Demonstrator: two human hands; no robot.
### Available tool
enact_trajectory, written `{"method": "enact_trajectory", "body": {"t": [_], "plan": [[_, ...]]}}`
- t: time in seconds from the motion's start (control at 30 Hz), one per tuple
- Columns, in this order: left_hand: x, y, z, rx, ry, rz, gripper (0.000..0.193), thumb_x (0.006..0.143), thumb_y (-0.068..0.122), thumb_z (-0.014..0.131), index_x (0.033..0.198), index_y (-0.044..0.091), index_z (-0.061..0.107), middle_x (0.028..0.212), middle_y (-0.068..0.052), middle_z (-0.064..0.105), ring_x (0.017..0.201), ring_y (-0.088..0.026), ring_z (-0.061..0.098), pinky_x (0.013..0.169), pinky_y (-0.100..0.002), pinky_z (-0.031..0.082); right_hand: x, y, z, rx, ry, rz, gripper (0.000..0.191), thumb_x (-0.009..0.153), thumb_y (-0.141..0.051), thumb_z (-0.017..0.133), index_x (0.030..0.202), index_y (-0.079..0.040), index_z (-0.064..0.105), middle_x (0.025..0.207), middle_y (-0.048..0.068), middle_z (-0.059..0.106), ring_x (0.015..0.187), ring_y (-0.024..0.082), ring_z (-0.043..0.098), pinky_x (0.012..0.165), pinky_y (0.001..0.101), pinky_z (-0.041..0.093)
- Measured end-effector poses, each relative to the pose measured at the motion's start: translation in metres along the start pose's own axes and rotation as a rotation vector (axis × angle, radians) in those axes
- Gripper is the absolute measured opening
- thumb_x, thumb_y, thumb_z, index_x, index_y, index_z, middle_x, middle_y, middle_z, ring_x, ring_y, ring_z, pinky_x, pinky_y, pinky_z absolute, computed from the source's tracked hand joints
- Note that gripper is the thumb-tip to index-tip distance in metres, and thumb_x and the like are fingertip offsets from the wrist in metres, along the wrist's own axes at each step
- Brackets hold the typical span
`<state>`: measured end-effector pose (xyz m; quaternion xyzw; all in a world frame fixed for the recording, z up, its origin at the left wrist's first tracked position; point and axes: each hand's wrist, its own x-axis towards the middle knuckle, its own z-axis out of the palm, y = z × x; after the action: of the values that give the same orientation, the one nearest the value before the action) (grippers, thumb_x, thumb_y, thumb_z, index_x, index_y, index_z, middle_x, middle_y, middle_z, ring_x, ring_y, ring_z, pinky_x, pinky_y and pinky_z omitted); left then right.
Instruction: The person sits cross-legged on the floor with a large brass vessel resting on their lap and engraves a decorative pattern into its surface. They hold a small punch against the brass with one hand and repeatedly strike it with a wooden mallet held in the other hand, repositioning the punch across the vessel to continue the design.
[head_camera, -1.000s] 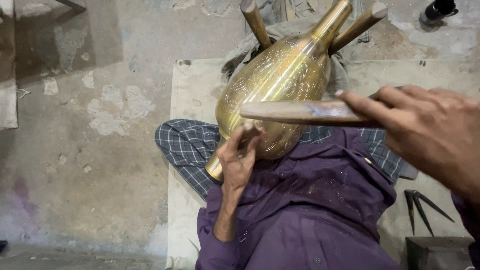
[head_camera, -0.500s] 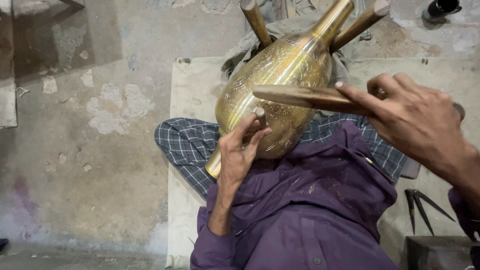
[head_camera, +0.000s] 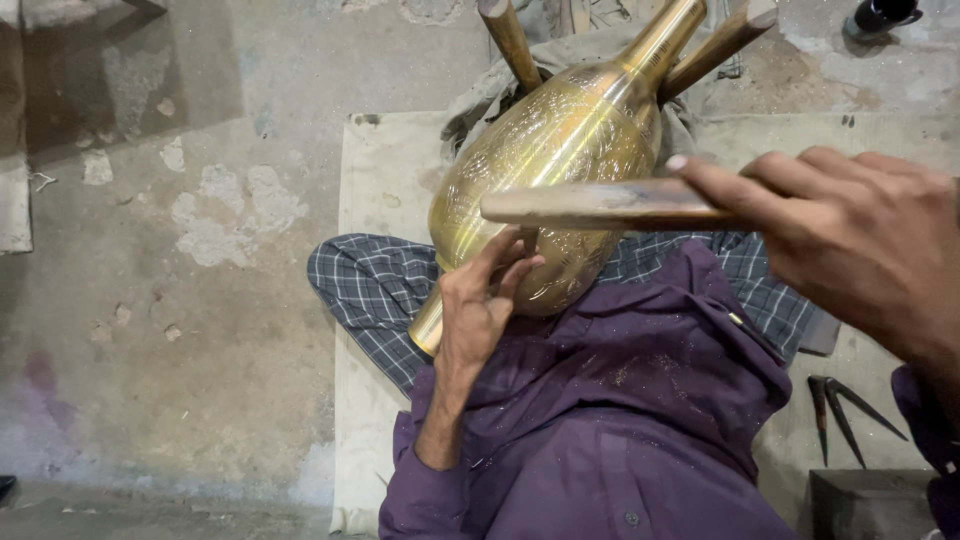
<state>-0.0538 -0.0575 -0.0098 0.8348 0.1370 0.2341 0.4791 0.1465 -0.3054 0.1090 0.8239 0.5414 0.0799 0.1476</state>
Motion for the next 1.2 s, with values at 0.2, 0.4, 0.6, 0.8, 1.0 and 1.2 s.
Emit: {"method": "enact_trajectory", "body": {"t": [0.2,0.4,0.6,0.8,1.0,1.2], "plan": [[0.004,0.001,-0.003,-0.031,-0.035,-0.028,0.045,0.095,0.006,0.075,0.137,0.012,0.061,0.112,-0.012,0.079,0.103,-0.022,0.08,0.086,-0.034,0.068,-0.012,-0.009,0.009,0.902,0.311,0.17,0.048,0.099,-0.021,0.062,0.146,-0.025,0.058,0.116,0.008,0.068,0.096,0.014,0.068,0.083,0.027,0.058],[-0.003,-0.009,-0.013,-0.099,0.16,0.074,0.03,0.099,0.004,0.074,0.126,0.011,0.065,0.113,-0.011,0.077,0.103,-0.023,0.079,0.087,-0.034,0.07,-0.023,-0.011,0.046,0.239,-0.03,0.272,0.044,0.102,-0.013,0.069,0.145,-0.018,0.066,0.097,0.005,0.077,0.069,0.015,0.07,0.053,0.0305,0.058],[-0.026,-0.035,-0.043,-0.393,0.508,-0.276,0.046,0.096,0.007,0.076,0.134,0.002,0.052,0.106,-0.017,0.077,0.096,-0.024,0.078,0.086,-0.034,0.068,-0.034,-0.046,0.114,1.452,0.058,0.407,0.046,0.078,-0.012,0.078,0.12,-0.003,0.06,0.103,0.014,0.071,0.09,0.025,0.074,0.08,0.0381,0.065],[0.004,-0.069,-0.05,-0.691,0.548,-0.348,0.07,0.09,0.004,0.079,0.147,-0.002,0.04,0.119,-0.024,0.072,0.113,-0.024,0.071,0.103,-0.038,0.058,-0.007,-0.127,0.138,2.308,0.206,0.803,0.052,0.074,0.012,0.058,0.123,-0.004,0.053,0.134,0.009,0.062,0.121,0.027,0.066,0.094,0.0427,0.055],[0.083,-0.087,-0.04,-0.976,0.36,-0.367,0.067,0.089,0.004,0.079,0.143,0.002,0.039,0.125,-0.028,0.071,0.11,-0.026,0.073,0.104,-0.038,0.059,0.026,-0.166,0.133,2.881,0.35,0.938,0.088,0.072,0.01,0.052,0.155,-0.016,0.044,0.123,0.012,0.054,0.114,0.027,0.057,0.106,0.0469,0.054],[0.103,-0.08,-0.03,-1.002,0.329,-0.427,0.064,0.087,0.005,0.081,0.138,0.006,0.042,0.113,-0.025,0.074,0.106,-0.023,0.074,0.09,-0.032,0.063,0.039,-0.17,0.129,2.968,0.231,0.968,0.098,0.068,0.005,0.05,0.158,-0.027,0.034,0.134,0.013,0.056,0.119,0.031,0.057,0.112,0.0473,0.041]]}}
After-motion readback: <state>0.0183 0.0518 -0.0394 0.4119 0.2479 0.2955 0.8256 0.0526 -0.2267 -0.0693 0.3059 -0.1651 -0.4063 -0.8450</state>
